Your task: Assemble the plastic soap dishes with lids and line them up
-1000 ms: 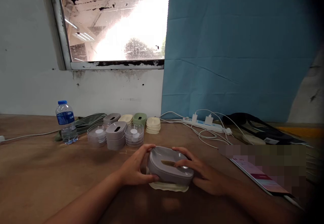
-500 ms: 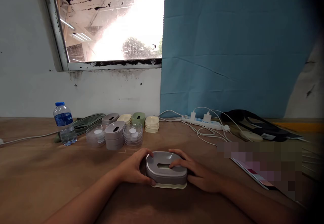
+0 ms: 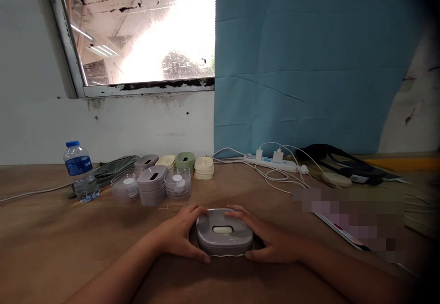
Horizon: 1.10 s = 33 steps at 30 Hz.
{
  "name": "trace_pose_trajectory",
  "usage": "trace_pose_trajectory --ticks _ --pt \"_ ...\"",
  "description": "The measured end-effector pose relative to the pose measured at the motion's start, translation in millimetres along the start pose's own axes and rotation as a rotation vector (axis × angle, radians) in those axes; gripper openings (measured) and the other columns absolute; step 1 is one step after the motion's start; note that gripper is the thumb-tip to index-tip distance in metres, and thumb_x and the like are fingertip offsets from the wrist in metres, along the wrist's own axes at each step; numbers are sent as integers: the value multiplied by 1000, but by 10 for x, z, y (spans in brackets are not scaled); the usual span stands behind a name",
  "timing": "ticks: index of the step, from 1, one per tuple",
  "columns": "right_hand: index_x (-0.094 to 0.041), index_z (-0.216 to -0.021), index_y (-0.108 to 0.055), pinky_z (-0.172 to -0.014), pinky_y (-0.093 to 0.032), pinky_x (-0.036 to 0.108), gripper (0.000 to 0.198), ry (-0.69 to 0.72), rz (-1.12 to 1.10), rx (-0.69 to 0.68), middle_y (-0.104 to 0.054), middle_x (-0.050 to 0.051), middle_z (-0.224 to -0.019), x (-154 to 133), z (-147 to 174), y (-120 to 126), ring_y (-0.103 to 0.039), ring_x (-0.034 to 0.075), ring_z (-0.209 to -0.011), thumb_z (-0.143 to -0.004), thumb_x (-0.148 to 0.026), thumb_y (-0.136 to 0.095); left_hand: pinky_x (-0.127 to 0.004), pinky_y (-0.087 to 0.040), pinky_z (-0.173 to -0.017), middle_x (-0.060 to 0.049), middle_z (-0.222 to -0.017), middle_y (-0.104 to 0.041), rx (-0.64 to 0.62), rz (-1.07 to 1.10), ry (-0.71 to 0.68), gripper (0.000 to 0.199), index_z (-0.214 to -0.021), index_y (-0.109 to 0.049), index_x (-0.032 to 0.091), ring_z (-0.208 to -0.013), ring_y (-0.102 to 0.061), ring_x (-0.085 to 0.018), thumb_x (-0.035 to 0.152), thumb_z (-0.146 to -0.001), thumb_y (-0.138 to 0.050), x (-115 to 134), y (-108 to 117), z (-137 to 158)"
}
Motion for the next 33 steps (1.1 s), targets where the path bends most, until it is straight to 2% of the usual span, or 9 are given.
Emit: trace_pose_trajectory --ticks 3,5,7,13,19,23,26,29,33 --pt "-23 -138 -19 -105 -22 43 81 -2 -9 13 -14 10 -144 -13 -1 13 -18 27 -132 -72 -35 -64 -39 -33 -97 -11 -125 -43 242 -167 -77 53 -120 -42 22 -116 -39 -26 41 -74 -59 -11 180 0" --pt "-23 -138 -20 -105 -23 42 82 6 -16 27 -17 10 -143 -28 -1 24 -21 27 -130 -71 -34 -65 -39 -30 -98 -11 -121 -47 479 -309 -43 33 -116 -45 20 -114 -41 -23 30 -85 -45 -112 318 12" --pt "-23 -137 -21 -105 -23 41 81 1 -12 26 -18 10 -142 -39 1 32 -23 28 -130 -70 -34 -65 -40 -29 -98 -11 -119 -50 625 -451 11 30 -116 -46 18 -113 -43 -22 19 -88 -37 -273 398 20" --pt "-22 -137 -22 -104 -25 40 80 3 4 11 -20 11 -141 -78 3 52 -25 28 -128 -71 -38 -64 -41 -30 -96 -10 -110 -59 587 -652 84 41 -114 -53 16 -108 -47 -23 2 -78 -36 -671 414 3" --pt "-23 -137 -22 -102 -28 42 80 39 14 36 -22 11 -140 -83 2 52 -28 29 -127 -70 -37 -65 -40 -31 -94 -9 -100 -59 577 -560 69 30 -106 -56 17 -97 -50 -21 11 -85 -36 -623 428 5" --pt "-23 -138 -18 -103 -27 45 83 40 22 45 -19 12 -142 -51 17 49 -25 30 -129 -71 -40 -64 -38 -32 -94 -6 -94 -58 773 -324 58 23 -100 -57 20 -94 -50 -20 24 -89 -37 -450 507 39" --pt "-23 -140 -8 -106 -20 49 84 61 61 161 -10 12 -146 -41 32 100 -13 30 -133 -77 -45 -58 -32 -38 -88 -5 -93 -58 891 65 34 20 -96 -58 21 -93 -53 -18 31 -88 -43 -292 556 65" --pt "-28 -139 -3 -106 -19 50 77 66 165 393 -4 9 -147 -60 49 203 -9 28 -134 -82 -40 -53 -28 -42 -84 -2 -86 -62 874 640 56 20 -95 -57 20 -88 -59 -15 36 -84 -51 -200 508 38" --pt "-32 -136 -12 -105 -23 51 71 157 340 630 -5 6 -147 -184 74 275 -12 29 -134 -80 -29 -56 -29 -45 -84 0 -75 -65 731 1290 103 25 -91 -58 17 -83 -63 -15 34 -74 -65 -95 307 -39"
Point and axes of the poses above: each hand's wrist, its own z-axis away from the middle knuckle, its own y-axis out of the back of the hand, x = y × z, the point moved 4 cm from there along -z, towards the middle knuckle
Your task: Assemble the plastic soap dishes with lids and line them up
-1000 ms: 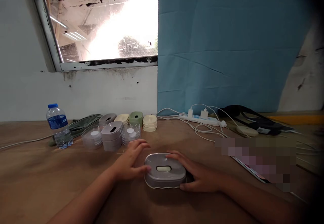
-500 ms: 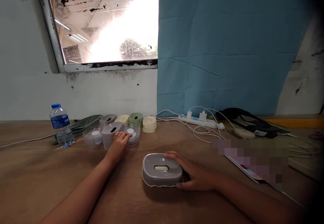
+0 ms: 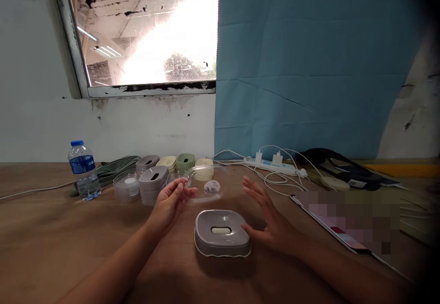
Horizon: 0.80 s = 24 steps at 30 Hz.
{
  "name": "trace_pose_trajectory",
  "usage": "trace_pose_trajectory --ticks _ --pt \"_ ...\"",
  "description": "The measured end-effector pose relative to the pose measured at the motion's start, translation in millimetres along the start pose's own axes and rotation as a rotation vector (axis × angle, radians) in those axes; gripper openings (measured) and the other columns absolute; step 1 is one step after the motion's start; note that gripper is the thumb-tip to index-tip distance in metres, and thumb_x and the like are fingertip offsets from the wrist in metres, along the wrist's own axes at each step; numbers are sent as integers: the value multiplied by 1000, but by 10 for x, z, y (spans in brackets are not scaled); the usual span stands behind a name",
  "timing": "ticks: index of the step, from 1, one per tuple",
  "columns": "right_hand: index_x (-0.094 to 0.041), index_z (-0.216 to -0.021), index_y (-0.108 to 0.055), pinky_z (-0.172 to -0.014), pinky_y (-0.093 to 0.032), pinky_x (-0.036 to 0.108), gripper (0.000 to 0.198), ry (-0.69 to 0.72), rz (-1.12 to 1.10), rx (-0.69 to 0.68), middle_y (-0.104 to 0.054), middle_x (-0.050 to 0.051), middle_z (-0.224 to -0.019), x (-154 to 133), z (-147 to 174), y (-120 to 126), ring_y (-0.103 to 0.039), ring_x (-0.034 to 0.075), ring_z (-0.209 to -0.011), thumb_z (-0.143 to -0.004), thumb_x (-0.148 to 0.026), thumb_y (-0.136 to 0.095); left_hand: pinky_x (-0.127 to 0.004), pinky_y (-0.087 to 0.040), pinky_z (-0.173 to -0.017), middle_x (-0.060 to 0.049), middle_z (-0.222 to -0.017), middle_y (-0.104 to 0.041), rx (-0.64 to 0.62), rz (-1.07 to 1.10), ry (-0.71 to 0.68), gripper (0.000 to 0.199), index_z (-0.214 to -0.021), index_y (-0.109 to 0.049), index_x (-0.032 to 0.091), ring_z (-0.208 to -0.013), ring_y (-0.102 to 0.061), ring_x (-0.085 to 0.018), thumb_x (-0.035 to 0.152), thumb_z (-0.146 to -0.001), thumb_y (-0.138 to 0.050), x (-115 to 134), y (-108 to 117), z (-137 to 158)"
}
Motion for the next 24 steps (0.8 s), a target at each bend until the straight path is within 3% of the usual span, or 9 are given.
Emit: trace_pose_trajectory --ticks 5,11,16,20,24 --pt "-34 -134 -20 -103 -30 50 67 73 34 78 -4 4 -146 -128 1 0 -22 31 -131 -79 -28 -59 -29 -48 -80 2 -66 -61 -121 194 198 22 -89 -59 15 -79 -65 -15 25 -72 -69 -166 -166 118" --pt "-34 -132 -25 -102 -33 46 60 48 6 41 -14 5 -145 -88 27 -49 -28 28 -129 -82 -31 -57 -31 -45 -84 3 -68 -58 -155 219 266 17 -85 -59 15 -81 -64 -14 23 -73 -68 -238 -180 149" --pt "-29 -134 -26 -102 -32 46 67 -58 -29 -72 -24 9 -142 12 50 -93 -29 30 -128 -78 -40 -60 -25 -44 -73 0 -71 -60 -190 87 261 24 -92 -58 15 -70 -59 -11 26 -73 -68 -281 -97 95" --pt "-26 -132 -30 -99 -35 44 64 -129 -189 -166 -38 10 -133 33 45 -135 -38 29 -121 -77 -42 -59 -24 -41 -68 -1 -76 -59 -168 -35 266 29 -91 -58 13 -68 -54 -9 27 -69 -71 -352 27 29" --pt "-23 -128 -36 -94 -40 40 61 -165 -337 -259 -44 10 -127 7 34 -170 -45 27 -114 -76 -42 -61 -23 -40 -64 -1 -77 -57 -272 -194 331 27 -89 -60 13 -65 -51 -8 27 -68 -70 -419 146 -4"
Point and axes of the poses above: each hand's wrist, its own z-axis away from the middle knuckle, its own y-axis out of the back of the hand, x = y × z, the point moved 4 cm from there along -z, towards the middle knuckle
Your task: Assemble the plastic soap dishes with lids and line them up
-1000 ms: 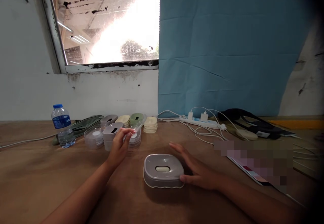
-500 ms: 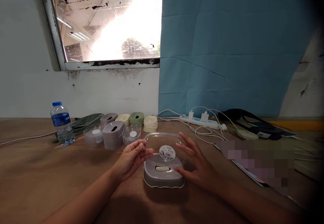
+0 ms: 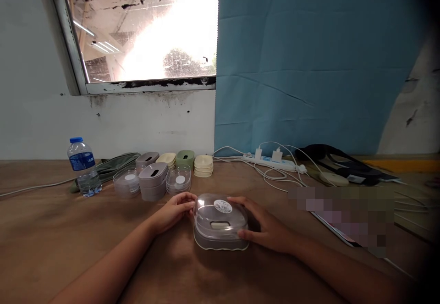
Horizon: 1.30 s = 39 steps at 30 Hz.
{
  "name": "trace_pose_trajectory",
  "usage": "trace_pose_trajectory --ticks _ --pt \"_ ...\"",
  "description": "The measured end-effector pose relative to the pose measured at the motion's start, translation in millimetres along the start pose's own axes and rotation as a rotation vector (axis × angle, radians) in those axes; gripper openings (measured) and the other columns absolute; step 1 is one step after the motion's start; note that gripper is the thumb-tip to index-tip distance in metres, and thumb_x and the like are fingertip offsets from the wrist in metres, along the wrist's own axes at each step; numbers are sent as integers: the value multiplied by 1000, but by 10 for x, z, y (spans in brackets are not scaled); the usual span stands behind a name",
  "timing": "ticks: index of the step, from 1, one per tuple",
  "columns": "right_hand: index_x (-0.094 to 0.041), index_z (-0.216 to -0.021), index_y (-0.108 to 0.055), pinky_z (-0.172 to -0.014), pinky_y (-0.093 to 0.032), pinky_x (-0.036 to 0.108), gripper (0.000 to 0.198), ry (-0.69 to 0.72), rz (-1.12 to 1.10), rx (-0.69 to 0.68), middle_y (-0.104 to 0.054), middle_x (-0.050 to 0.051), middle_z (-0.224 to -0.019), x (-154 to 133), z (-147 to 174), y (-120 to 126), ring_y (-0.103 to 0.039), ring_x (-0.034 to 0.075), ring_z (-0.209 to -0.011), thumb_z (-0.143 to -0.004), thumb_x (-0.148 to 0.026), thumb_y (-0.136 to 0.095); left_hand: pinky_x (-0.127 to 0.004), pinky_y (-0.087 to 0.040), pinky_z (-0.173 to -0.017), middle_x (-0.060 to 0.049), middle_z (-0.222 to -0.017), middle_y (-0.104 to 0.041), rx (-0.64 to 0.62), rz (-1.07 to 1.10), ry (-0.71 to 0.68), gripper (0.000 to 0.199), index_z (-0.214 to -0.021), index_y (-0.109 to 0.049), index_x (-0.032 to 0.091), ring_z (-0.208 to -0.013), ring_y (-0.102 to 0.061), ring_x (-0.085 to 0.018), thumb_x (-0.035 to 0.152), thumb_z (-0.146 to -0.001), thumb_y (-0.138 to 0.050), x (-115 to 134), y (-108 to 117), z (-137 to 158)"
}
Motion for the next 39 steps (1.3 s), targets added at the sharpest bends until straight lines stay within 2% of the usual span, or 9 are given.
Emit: trace_pose_trajectory --ticks 4,8,11,15,20,24,27,34,39 --pt "-24 -127 -39 -93 -40 39 60 6 -57 -97 -43 9 -126 -20 -4 -17 -45 26 -112 -75 -43 -62 -23 -40 -68 -1 -84 -58 -62 -206 34 29 -93 -61 14 -69 -51 -8 26 -67 -70 -16 56 17" --pt "-22 -129 -35 -99 -34 43 74 22 -38 -154 -38 10 -130 29 8 2 -39 29 -118 -66 -44 -70 -23 -42 -70 -1 -87 -58 -82 -286 33 31 -94 -59 16 -74 -53 -10 30 -69 -68 3 4 36" --pt "-22 -127 -37 -101 -32 44 76 5 -16 -164 -36 10 -131 97 23 21 -37 29 -120 -63 -44 -73 -23 -42 -69 -1 -86 -56 -82 -340 -22 29 -95 -58 16 -74 -52 -10 34 -73 -65 35 -60 41" --pt "-22 -123 -38 -100 -33 42 74 -22 -12 -158 -38 9 -130 137 31 36 -38 27 -119 -61 -43 -75 -25 -44 -70 -4 -92 -55 -81 -531 -145 28 -96 -60 16 -77 -52 -12 38 -79 -56 105 -123 56" --pt "-22 -117 -41 -96 -38 41 73 -57 -21 -139 -43 8 -124 142 17 44 -44 27 -114 -58 -43 -77 -34 -40 -91 -8 -110 -50 -157 -720 -281 28 -102 -62 19 -102 -50 -20 36 -81 -54 185 -175 111" --pt "-22 -113 -43 -95 -40 41 71 -55 -36 -127 -46 8 -123 153 6 48 -45 27 -114 -55 -42 -78 -37 -34 -100 -8 -128 -39 -287 -660 -252 54 -115 -54 23 -119 -40 -24 29 -65 -72 128 -201 143" --pt "-22 -114 -44 -95 -40 42 72 -78 -53 -128 -47 8 -124 182 7 44 -46 27 -114 -54 -42 -79 -38 -29 -104 -8 -131 -37 -305 -636 -252 67 -120 -49 25 -123 -36 -24 24 -59 -77 70 -208 138" --pt "-20 -111 -47 -94 -41 38 74 -114 -90 -112 -49 8 -122 220 1 26 -50 26 -109 -50 -42 -81 -39 -34 -100 -10 -130 -39 -285 -601 -294 62 -113 -52 22 -119 -42 -25 22 -58 -78 41 -195 103" --pt "-21 -111 -44 -92 -42 38 72 -82 -30 -130 -49 8 -119 218 4 16 -50 26 -108 -53 -42 -80 -40 -30 -103 -10 -132 -37 -310 -637 -271 62 -115 -51 23 -122 -39 -27 23 -59 -77 40 -163 101"
Point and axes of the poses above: each hand's wrist, its own z-axis away from the middle knuckle, its own y-axis out of the back of the hand, x = y × z, the point moved 4 cm from there along -z, towards the middle knuckle
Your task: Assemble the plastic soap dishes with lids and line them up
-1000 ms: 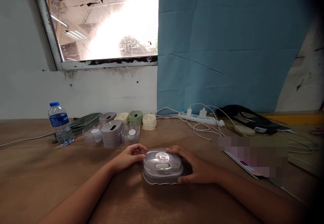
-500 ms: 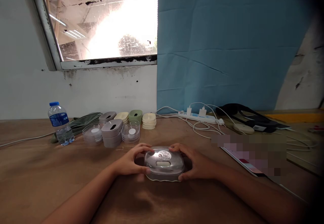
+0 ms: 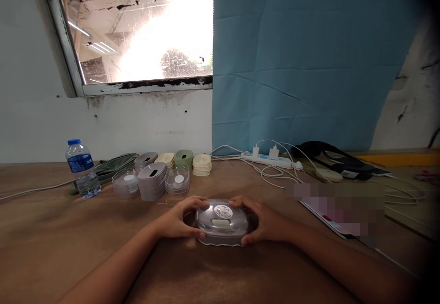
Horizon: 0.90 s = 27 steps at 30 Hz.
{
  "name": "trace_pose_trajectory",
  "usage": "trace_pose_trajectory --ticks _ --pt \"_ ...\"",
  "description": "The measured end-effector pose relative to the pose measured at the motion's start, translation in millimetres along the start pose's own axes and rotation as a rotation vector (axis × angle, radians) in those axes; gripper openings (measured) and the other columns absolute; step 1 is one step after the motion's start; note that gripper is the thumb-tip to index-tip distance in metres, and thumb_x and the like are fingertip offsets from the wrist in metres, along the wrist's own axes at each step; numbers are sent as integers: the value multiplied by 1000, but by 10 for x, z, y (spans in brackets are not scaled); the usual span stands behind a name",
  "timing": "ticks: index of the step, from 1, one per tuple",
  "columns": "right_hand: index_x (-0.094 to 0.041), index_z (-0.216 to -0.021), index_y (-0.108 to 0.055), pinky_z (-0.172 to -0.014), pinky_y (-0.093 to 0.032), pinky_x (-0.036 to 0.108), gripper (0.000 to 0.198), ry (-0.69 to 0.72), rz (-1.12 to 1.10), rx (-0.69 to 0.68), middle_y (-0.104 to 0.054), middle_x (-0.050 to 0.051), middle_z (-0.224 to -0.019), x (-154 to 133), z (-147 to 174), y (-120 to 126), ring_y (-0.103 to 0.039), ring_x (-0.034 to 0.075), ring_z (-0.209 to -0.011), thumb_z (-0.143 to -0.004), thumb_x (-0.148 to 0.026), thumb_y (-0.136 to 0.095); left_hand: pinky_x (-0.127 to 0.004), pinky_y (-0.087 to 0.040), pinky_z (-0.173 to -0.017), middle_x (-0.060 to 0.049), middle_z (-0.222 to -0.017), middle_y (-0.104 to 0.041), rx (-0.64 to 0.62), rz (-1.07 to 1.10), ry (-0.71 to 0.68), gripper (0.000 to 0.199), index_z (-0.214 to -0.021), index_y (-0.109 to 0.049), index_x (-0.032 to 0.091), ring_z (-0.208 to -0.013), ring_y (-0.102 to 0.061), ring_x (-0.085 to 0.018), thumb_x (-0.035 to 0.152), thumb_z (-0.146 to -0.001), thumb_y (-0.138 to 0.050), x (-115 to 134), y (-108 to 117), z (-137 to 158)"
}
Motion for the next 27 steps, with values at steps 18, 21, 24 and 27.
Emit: trace_pose_trajectory --ticks 18,21,24,27 --pt "-25 -134 -28 -102 -28 41 85 199 161 -102 -23 10 -141 -120 -19 -66 -27 28 -128 -60 -29 -70 -37 -35 -100 -11 -131 -41 -6 -343 9 57 -117 -51 22 -119 -43 -25 40 -66 -69 172 15 9" --pt "-26 -132 -31 -102 -29 37 85 178 210 -73 -26 7 -139 -124 -22 -13 -30 26 -127 -55 -20 -67 -41 -33 -100 -9 -134 -39 17 -526 -16 59 -124 -46 26 -120 -41 -26 42 -71 -64 222 11 10" --pt "-24 -129 -35 -98 -34 35 80 40 351 51 -32 8 -135 -27 -37 81 -39 26 -120 -55 -23 -66 -40 -35 -97 -8 -127 -45 136 -668 -43 51 -124 -45 27 -114 -45 -24 38 -76 -58 259 46 3" --pt "-22 -129 -35 -88 -42 34 70 -236 632 246 -38 10 -131 188 -56 212 -50 26 -108 -67 -37 -62 -32 -43 -83 -6 -102 -55 339 -715 21 22 -99 -59 22 -91 -54 -19 30 -80 -50 230 134 4"
Point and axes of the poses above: each hand's wrist, its own z-axis away from the middle knuckle, its own y-axis out of the back of the hand, x = y × z, the point moved 4 cm from there along -z, towards the middle knuckle
